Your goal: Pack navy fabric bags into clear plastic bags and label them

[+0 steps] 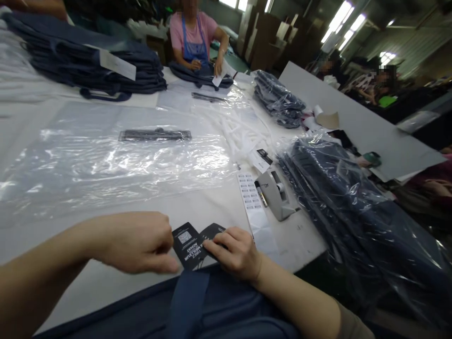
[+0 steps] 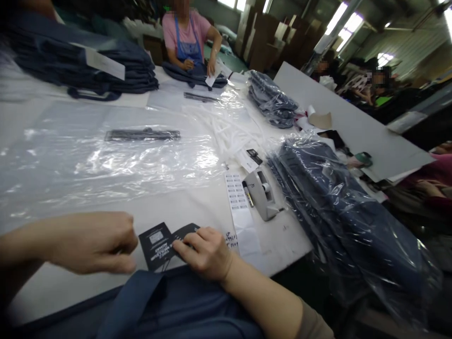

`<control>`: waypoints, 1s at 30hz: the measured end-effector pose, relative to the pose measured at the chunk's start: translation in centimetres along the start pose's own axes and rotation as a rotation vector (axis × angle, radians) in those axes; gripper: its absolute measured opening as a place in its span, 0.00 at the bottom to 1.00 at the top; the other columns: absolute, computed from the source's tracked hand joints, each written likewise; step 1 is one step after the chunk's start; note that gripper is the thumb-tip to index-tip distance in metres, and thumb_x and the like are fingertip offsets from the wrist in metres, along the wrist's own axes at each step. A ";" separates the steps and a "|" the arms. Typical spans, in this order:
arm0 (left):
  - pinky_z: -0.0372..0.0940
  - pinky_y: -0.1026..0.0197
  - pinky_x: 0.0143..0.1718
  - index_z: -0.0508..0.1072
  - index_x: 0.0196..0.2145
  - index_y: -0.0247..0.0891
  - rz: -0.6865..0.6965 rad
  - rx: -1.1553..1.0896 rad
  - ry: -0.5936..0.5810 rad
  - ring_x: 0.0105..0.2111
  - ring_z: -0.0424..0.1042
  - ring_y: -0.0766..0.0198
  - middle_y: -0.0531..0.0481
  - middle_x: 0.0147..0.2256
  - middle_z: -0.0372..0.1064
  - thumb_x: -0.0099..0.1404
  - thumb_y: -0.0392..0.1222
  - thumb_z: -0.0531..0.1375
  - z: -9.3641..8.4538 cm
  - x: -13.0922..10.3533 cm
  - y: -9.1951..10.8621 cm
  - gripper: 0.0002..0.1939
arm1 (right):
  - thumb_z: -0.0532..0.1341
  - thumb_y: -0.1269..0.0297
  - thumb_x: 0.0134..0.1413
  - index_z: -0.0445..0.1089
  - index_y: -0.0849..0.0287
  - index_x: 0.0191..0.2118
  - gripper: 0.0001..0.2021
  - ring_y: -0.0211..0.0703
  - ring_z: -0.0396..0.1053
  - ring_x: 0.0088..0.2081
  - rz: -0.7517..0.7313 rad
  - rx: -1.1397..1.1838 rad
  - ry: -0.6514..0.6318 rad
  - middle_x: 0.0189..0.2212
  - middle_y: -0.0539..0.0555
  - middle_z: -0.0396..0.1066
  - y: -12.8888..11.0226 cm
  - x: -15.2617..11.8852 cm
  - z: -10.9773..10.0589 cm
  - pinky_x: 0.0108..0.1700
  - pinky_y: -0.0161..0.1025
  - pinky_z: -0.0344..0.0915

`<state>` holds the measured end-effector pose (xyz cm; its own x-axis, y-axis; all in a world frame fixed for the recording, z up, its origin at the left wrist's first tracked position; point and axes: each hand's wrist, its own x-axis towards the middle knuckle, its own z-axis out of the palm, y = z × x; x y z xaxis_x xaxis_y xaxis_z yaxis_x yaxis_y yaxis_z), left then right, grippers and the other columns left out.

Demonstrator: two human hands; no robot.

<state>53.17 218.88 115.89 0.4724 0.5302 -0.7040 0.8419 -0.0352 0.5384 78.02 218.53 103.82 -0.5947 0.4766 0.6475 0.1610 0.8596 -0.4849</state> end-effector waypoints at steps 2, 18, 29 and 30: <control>0.54 0.63 0.19 0.71 0.19 0.36 -0.081 -0.095 -0.175 0.16 0.63 0.64 0.45 0.17 0.67 0.64 0.60 0.52 -0.2 0.3 -0.6 0.27 | 0.58 0.72 0.58 0.71 0.63 0.44 0.09 0.38 0.64 0.28 -0.009 -0.038 -0.019 0.29 0.53 0.72 0.0 0.4 0.0 0.31 0.37 0.61; 0.43 0.58 0.23 0.65 0.22 0.38 0.150 0.442 0.566 0.17 0.59 0.65 0.52 0.18 0.64 0.67 0.39 0.51 5.5 2.4 4.1 0.16 | 0.60 0.72 0.54 0.73 0.56 0.33 0.05 0.41 0.65 0.41 -0.205 -0.142 0.123 0.40 0.52 0.73 -0.3 -0.1 -0.2 0.48 0.40 0.67; 0.62 0.63 0.37 0.67 0.50 0.46 -0.164 -0.364 0.303 0.36 0.69 0.62 0.52 0.39 0.69 0.58 0.53 0.64 3.5 2.5 2.7 0.24 | 0.57 0.76 0.54 0.69 0.59 0.26 0.09 0.42 0.69 0.39 -0.108 0.000 0.143 0.34 0.51 0.76 0.6 -0.5 -0.7 0.45 0.45 0.71; 0.62 0.63 0.34 0.65 0.51 0.45 -0.201 -0.435 0.311 0.33 0.69 0.63 0.53 0.37 0.68 0.56 0.52 0.66 4.0 2.9 2.3 0.27 | 0.57 0.75 0.54 0.69 0.58 0.26 0.09 0.42 0.69 0.39 -0.108 -0.001 0.142 0.34 0.51 0.75 0.6 -0.4 -0.7 0.45 0.45 0.71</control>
<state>57.52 216.97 113.30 0.1597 0.7172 -0.6783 0.6914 0.4092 0.5954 78.91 218.98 103.64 -0.4913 0.4029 0.7722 0.1029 0.9072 -0.4078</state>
